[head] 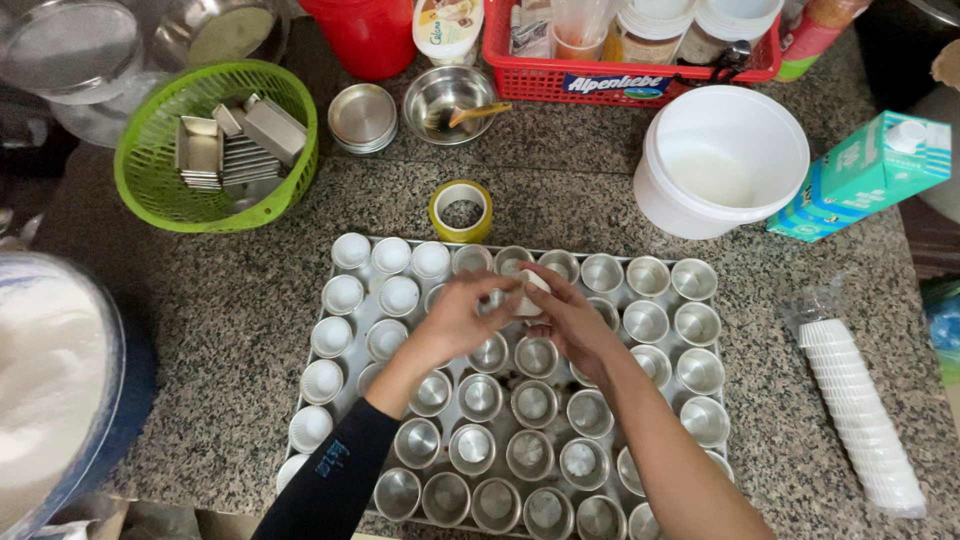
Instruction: The person places paper liners into a tray of small metal baking molds by hand and then moves to a stove to adjust a pot.
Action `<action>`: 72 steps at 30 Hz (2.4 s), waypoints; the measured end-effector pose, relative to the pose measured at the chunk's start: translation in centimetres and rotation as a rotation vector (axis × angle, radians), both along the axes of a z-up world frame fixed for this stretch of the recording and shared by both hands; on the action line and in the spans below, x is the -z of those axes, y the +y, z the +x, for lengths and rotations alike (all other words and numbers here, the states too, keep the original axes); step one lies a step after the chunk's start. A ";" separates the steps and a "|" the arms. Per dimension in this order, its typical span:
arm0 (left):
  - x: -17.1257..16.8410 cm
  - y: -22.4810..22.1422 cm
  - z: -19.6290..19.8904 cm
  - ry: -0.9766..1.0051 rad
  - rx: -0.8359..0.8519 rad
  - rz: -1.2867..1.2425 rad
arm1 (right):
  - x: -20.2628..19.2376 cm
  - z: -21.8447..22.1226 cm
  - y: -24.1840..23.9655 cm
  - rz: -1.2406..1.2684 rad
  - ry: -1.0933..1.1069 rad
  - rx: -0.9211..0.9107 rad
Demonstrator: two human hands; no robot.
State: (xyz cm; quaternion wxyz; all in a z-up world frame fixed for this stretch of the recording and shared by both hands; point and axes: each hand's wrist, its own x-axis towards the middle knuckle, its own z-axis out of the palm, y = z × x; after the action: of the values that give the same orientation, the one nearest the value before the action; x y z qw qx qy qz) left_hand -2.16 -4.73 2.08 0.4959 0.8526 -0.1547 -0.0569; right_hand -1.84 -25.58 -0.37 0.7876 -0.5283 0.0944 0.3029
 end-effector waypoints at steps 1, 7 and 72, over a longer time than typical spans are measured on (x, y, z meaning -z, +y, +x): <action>-0.2 -0.1 -0.4 -0.070 0.074 0.045 | -0.2 -0.2 0.3 -0.043 -0.023 -0.014; 0.0 0.9 -2.1 -0.082 0.083 -0.030 | -1.0 -1.0 1.8 -0.098 -0.115 -0.100; -0.6 3.1 -6.0 -0.025 -0.101 -0.027 | -1.4 -3.5 3.7 -0.076 -0.122 -0.193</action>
State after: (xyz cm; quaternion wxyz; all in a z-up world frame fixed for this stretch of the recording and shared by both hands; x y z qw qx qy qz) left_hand -8.15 -1.68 2.65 0.5075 0.8532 -0.1185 -0.0190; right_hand -5.30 -21.84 1.03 0.7383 -0.5819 0.0063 0.3409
